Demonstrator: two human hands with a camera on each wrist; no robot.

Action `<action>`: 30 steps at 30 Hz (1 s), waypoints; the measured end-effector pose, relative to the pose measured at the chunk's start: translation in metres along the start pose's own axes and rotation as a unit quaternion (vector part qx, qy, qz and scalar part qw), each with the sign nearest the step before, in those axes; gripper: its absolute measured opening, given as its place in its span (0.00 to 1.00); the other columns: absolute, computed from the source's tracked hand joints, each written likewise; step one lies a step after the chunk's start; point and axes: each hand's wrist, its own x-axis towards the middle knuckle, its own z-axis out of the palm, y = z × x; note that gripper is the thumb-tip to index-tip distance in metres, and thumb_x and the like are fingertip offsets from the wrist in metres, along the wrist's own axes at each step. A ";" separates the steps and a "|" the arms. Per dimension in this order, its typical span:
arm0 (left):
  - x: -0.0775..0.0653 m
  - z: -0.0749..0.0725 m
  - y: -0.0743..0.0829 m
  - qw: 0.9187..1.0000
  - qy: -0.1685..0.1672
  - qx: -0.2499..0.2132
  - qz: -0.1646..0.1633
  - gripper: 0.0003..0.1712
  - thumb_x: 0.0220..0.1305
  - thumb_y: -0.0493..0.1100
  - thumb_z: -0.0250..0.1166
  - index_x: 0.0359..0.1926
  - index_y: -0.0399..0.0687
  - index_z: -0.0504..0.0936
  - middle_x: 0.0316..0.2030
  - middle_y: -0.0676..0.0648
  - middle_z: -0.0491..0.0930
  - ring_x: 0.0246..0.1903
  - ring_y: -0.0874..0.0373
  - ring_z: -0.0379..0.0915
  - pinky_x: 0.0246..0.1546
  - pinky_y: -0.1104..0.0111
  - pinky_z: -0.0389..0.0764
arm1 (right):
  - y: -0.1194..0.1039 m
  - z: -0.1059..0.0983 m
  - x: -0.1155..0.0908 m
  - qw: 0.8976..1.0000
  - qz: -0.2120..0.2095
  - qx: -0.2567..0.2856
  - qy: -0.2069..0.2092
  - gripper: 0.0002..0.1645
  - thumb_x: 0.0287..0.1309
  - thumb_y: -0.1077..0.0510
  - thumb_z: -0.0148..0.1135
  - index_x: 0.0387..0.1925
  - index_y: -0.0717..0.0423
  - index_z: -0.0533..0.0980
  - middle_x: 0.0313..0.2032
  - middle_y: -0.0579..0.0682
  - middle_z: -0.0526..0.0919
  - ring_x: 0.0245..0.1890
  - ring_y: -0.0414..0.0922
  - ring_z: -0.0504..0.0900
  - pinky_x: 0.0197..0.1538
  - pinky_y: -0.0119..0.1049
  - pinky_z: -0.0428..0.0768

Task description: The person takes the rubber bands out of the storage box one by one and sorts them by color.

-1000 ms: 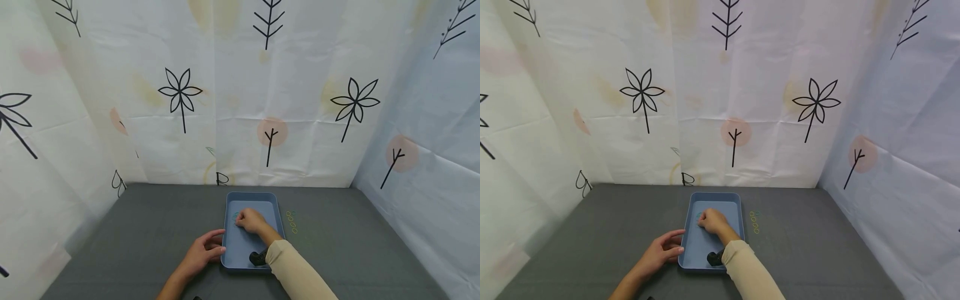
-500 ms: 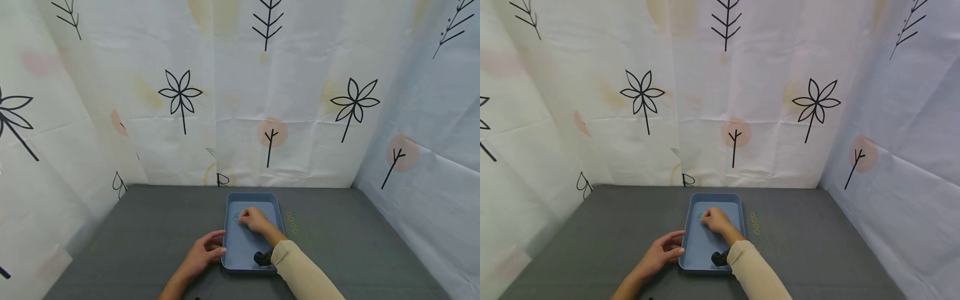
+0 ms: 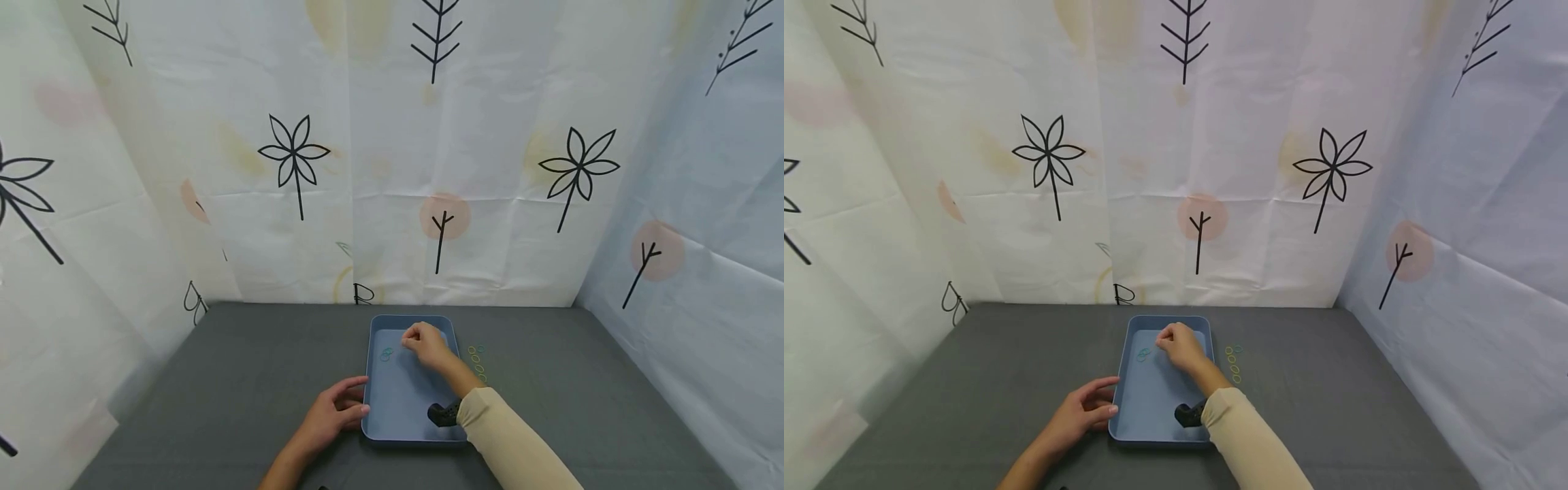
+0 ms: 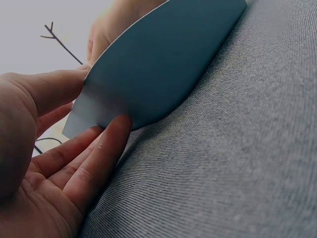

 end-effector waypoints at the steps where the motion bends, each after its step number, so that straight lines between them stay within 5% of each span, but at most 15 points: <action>1: 0.000 0.000 0.000 1.000 0.001 0.001 0.000 0.34 0.62 0.39 0.68 0.67 0.37 0.67 0.52 0.33 0.75 0.45 0.47 0.78 0.39 0.55 0.83 | 0.000 -0.003 0.000 1.000 -0.001 0.005 0.006 0.05 0.64 0.63 0.61 0.33 0.61 0.78 0.30 0.47 0.76 0.29 0.42 0.72 0.32 0.37 0.73; 30: 0.000 0.000 0.000 1.000 0.006 0.015 0.001 0.34 0.63 0.39 0.68 0.67 0.39 0.68 0.53 0.34 0.76 0.45 0.48 0.78 0.39 0.56 0.83 | 0.047 -0.069 -0.014 0.994 0.039 -0.017 0.099 0.04 0.62 0.65 0.62 0.34 0.64 0.79 0.31 0.52 0.78 0.29 0.45 0.73 0.33 0.38 0.73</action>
